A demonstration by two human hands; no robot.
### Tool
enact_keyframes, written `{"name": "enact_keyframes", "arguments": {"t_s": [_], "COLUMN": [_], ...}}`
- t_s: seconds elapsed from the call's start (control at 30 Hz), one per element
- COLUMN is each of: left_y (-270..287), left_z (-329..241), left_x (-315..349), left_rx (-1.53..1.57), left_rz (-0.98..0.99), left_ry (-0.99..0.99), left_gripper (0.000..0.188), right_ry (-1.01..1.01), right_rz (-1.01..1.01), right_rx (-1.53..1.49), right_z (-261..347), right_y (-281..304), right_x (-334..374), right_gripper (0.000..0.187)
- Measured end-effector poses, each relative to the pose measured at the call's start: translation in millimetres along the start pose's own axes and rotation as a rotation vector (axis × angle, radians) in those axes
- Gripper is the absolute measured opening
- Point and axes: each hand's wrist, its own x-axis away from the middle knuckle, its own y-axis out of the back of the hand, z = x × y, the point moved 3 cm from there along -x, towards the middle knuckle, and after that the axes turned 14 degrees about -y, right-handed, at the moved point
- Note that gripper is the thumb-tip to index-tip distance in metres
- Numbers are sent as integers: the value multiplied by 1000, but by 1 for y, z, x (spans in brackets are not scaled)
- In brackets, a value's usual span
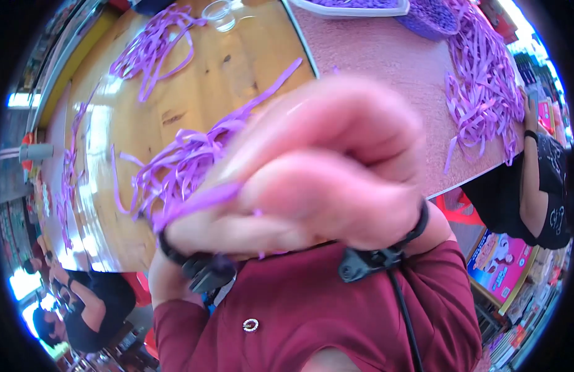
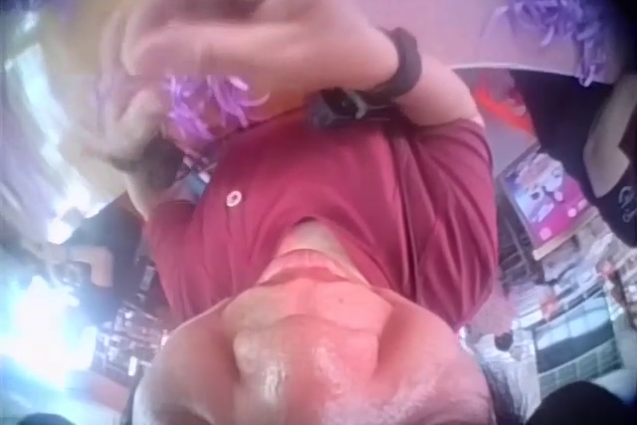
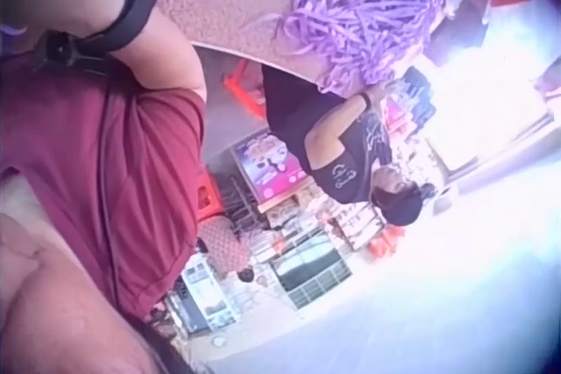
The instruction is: Assembling small purple beads onto purple plastic strips at a table.
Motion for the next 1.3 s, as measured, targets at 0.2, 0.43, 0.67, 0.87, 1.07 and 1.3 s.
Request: {"name": "enact_keyframes", "arguments": {"t_s": [0.2,0.43,0.67,0.87,1.07,1.3], "left_y": [5,43,107,73,37,73], "left_z": [14,-20,-43,-39,-31,-28], "left_x": [-12,35,96,68,23,29], "left_rx": [-203,-400,-512,-676,-812,-733], "left_rz": [266,-42,-315,-191,121,46], "left_ry": [155,90,-61,-44,-334,-213], "left_gripper": [11,10,10,8,10,11], "right_ry": [199,243,237,417,-221,-89], "right_rz": [-156,-212,-471,-770,-57,-182], "right_rx": [24,9,187,2113,685,976], "right_z": [81,102,95,25,-48,-36], "right_y": [53,107,143,93,-11,5], "right_x": [33,65,85,34,-3,-17], "right_gripper": [19,19,19,35,39,16]}}
